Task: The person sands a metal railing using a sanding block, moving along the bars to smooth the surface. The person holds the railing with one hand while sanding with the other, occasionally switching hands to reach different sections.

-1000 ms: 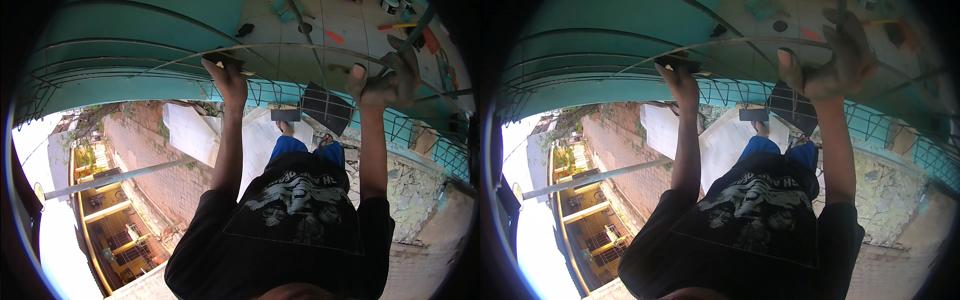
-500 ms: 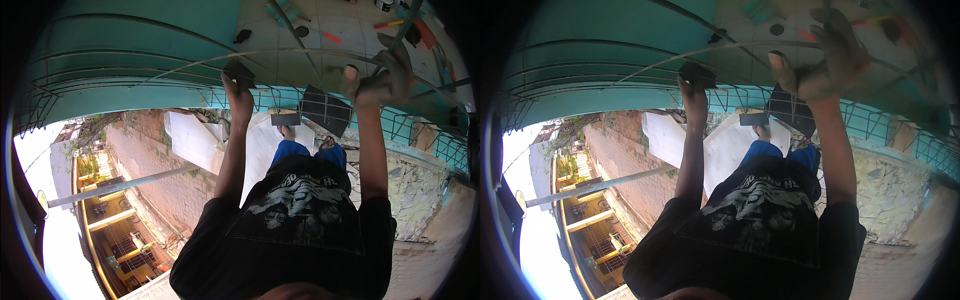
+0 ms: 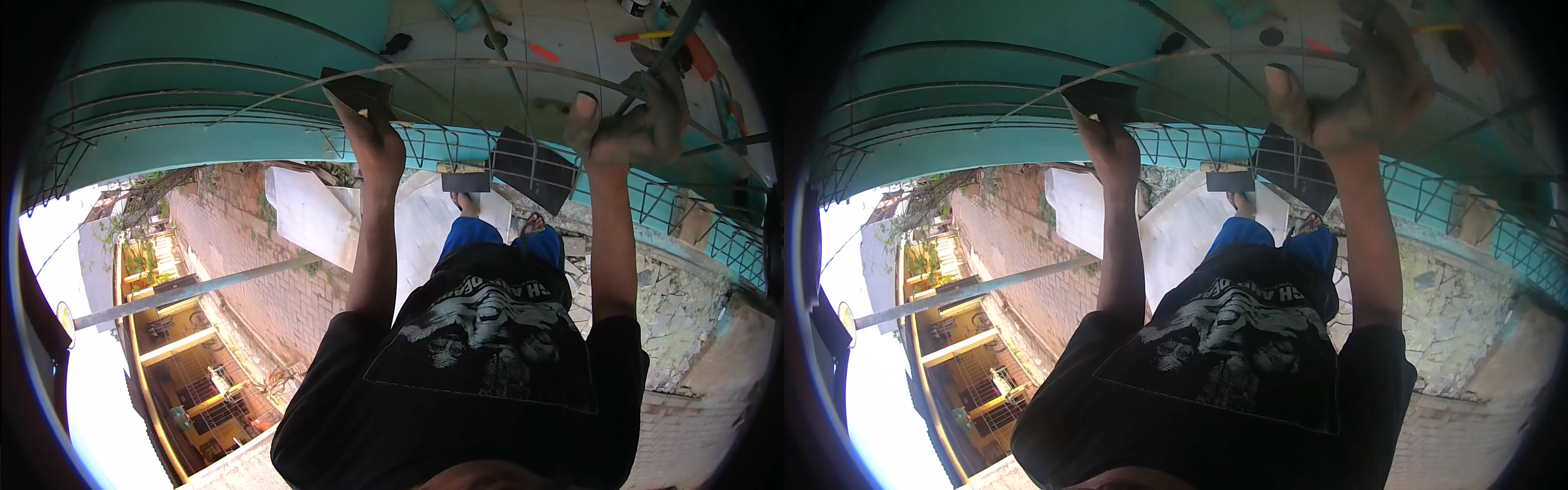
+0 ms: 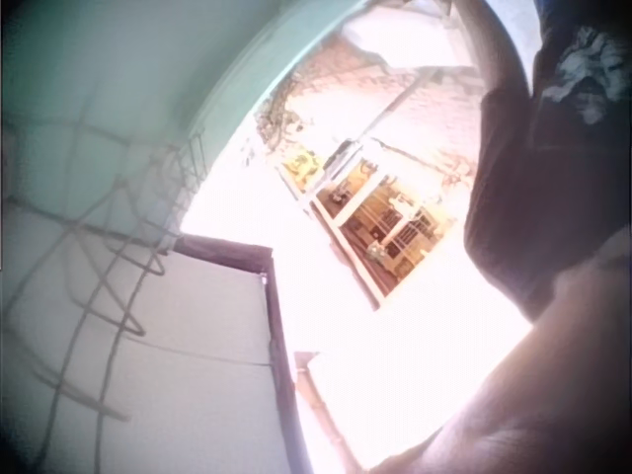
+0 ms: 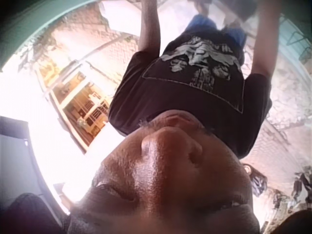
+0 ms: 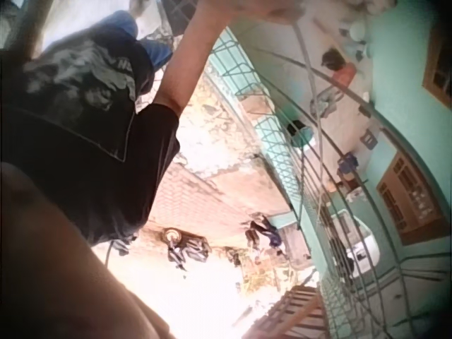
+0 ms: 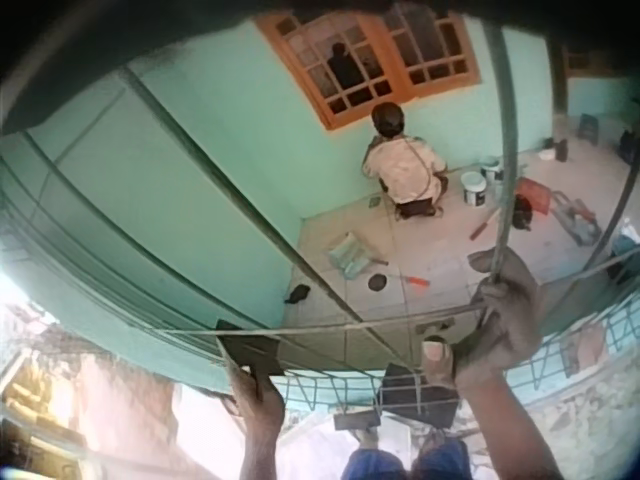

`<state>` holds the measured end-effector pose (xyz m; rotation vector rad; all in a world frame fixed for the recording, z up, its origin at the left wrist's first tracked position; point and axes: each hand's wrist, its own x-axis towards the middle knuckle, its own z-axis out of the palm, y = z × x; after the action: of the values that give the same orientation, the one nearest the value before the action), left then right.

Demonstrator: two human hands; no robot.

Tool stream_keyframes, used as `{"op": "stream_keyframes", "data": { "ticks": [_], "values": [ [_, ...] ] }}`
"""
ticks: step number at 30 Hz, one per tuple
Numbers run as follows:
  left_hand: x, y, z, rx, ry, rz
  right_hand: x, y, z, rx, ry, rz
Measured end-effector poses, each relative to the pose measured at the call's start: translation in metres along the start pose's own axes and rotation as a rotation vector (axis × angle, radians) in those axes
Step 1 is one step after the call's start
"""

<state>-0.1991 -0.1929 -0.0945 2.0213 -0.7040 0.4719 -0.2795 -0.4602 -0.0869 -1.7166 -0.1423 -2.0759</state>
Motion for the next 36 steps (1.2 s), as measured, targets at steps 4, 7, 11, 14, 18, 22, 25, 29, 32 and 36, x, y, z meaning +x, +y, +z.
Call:
{"op": "stream_keyframes", "data": {
  "ticks": [4,7,11,14,18,22,25,29,32,36],
  "values": [
    [-0.016,-0.021,0.01,0.071,-0.172,-0.081,0.0,0.003,-0.003,-0.039,-0.058,-0.026],
    [0.003,0.014,0.004,-0.103,-0.084,-0.232,0.001,0.002,-0.007,-0.032,-0.086,-0.009],
    [0.001,-0.007,0.02,0.228,0.082,0.091,0.005,-0.002,-0.01,-0.004,-0.124,0.035],
    [0.01,-0.001,0.012,0.123,0.022,-0.02,0.008,-0.008,-0.012,-0.016,-0.125,0.102],
    [-0.006,-0.016,0.017,0.072,-0.045,-0.036,0.008,-0.012,-0.004,0.066,-0.019,0.114],
    [-0.025,-0.03,0.016,0.004,-0.127,-0.152,0.011,-0.002,-0.013,-0.003,-0.152,0.026],
    [0.023,0.027,-0.012,-0.2,-0.201,-0.386,0.008,-0.008,-0.019,-0.085,-0.194,0.044],
    [-0.002,-0.018,0.012,0.154,-0.052,0.005,0.009,0.005,-0.009,-0.061,-0.139,-0.089],
    [-0.012,-0.023,0.013,0.042,-0.119,-0.056,0.004,-0.001,-0.007,-0.008,-0.116,0.016],
    [0.018,0.025,-0.012,-0.138,-0.162,-0.286,0.009,0.002,-0.014,-0.091,-0.202,-0.057]
  ]
}}
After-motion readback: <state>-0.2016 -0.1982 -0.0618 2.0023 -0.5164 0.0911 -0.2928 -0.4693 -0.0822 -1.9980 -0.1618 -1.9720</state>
